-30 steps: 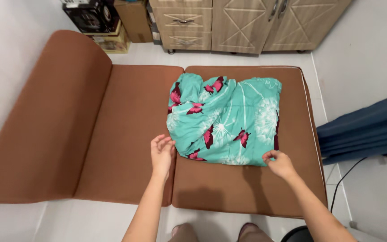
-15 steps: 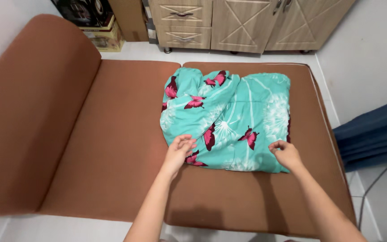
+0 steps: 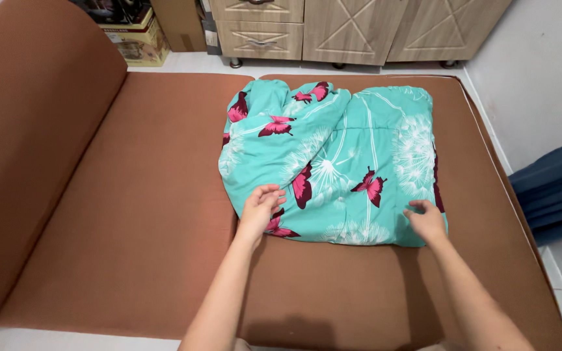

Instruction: The person unfolds a turquoise butterfly-patterned comforter onto a brown folding mattress, spreading the fabric out across the surface and smoothing it with their hands.

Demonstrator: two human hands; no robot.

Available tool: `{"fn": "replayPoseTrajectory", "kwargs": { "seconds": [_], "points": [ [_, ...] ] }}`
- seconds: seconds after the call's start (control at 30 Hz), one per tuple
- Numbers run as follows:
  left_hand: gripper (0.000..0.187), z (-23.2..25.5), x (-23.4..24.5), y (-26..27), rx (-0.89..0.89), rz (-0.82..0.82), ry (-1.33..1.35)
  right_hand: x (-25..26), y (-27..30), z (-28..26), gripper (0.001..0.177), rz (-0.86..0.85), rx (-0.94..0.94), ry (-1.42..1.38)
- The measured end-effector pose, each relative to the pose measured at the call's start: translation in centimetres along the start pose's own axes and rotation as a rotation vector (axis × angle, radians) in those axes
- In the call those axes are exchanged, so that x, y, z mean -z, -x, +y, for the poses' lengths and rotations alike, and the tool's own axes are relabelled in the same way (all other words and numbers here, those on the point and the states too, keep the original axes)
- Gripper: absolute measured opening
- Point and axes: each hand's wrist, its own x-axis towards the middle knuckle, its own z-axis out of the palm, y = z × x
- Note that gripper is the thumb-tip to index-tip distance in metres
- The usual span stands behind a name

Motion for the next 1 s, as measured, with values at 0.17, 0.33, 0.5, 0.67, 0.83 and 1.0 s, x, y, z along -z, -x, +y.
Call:
{"fn": "replayPoseTrajectory", "kwargs": {
  "seconds": [0.17,0.33,0.5,0.67,0.83,1.0],
  "points": [
    [0.024,-0.2,-1.5,0.2,-0.014,0.033,0.023,-2.0,-0.6,4.1,0.048,0.083,0.004,0.024],
    [0.023,-1.3,-2.9,1.0,-0.034,0.031,0.104,-3.5,1.3,4.1,0.045,0.210,0.079,0.105],
    [0.023,-1.8,-3.4,1.7,-0.034,0.056,0.070,-2.8,0.5,1.6,0.054,0.158,-0.081,0.109],
    [0.023,-1.4,-3.2,1.9,-0.043,0.057,0.091,-2.5,-0.3,0.5,0.054,0.248,-0.164,-0.013],
    [0.021,-2.9,-3.1,1.7,-0.023,0.091,0.044,-2.5,0.0,2.1,0.047,0.309,-0.136,-0.022],
    [0.021,-5.3,-2.3,0.8,0.008,0.090,-0.004,-3.1,0.0,3.1,0.044,0.165,-0.073,-0.054]
  ]
}}
